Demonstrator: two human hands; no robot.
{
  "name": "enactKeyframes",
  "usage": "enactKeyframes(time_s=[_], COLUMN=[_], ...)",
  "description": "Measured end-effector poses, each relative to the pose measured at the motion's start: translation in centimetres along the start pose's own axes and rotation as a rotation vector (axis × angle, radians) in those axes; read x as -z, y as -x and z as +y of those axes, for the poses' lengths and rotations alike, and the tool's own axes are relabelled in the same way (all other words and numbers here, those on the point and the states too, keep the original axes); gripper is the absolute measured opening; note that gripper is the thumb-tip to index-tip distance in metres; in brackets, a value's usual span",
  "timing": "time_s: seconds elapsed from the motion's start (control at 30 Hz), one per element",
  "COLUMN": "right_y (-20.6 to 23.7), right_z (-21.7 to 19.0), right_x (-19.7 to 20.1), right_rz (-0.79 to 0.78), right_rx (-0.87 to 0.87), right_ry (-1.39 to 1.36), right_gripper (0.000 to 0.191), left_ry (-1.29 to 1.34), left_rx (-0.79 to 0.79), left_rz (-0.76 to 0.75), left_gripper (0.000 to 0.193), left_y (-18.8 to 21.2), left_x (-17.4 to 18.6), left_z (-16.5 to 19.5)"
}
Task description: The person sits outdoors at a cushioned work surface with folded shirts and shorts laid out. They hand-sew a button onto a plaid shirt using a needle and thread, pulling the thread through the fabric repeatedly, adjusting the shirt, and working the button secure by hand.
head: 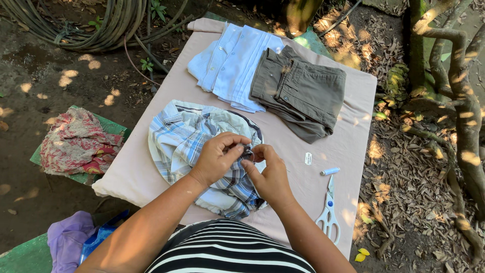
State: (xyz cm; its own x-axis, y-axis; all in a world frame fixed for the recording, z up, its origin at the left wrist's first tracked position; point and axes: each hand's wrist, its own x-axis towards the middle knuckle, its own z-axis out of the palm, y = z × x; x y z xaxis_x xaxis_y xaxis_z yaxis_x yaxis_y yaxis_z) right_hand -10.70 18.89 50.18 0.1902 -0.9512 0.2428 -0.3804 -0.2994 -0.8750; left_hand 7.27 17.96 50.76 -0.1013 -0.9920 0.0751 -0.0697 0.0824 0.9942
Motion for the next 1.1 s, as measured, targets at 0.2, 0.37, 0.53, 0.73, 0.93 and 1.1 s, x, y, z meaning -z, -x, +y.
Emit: enactKeyframes(time_s=[0.2, 0.37, 0.53, 0.73, 0.93, 1.1], right_y=[0.0, 0.9, 1.4, 1.7, 2.0, 2.5], right_z=[0.5, -0.1, -1.6, -2.9, -3.7, -4.2], right_x=[-0.2, 0.9, 1.4, 2.0, 2.4, 3.0], right_rz=[0.068, 0.040, 0.000, -0.052, -0.109, -0.179], right_rx=[0.054, 0.261, 0.348, 0.413, 0.487, 0.576], right_ry=[0.162, 0.178, 0.244, 0.310, 0.352, 0.344], right_gripper=[0.007, 0.008, 0.009, 0.020, 0.029, 0.032], left_ry=[-0.176, -0.292, -0.289, -0.262, -0.278, -0.248], left_rx=[-0.148, -0.430, -0.449, -0.438, -0.462, -0.443], left_rz=[-0.033, -0.013, -0.039, -0.034, -0.017, -0.021], left_gripper=[0.026, 0.028, 0.031, 0.031, 0.031, 0.033], left_y=[0.4, 0.7, 1.0, 1.0, 1.0, 1.5], left_x=[0.2, 0.2, 0.4, 0.3, 0.6, 0.7], left_z=[1.9, 2.4, 2.8, 3.0, 3.0, 3.2])
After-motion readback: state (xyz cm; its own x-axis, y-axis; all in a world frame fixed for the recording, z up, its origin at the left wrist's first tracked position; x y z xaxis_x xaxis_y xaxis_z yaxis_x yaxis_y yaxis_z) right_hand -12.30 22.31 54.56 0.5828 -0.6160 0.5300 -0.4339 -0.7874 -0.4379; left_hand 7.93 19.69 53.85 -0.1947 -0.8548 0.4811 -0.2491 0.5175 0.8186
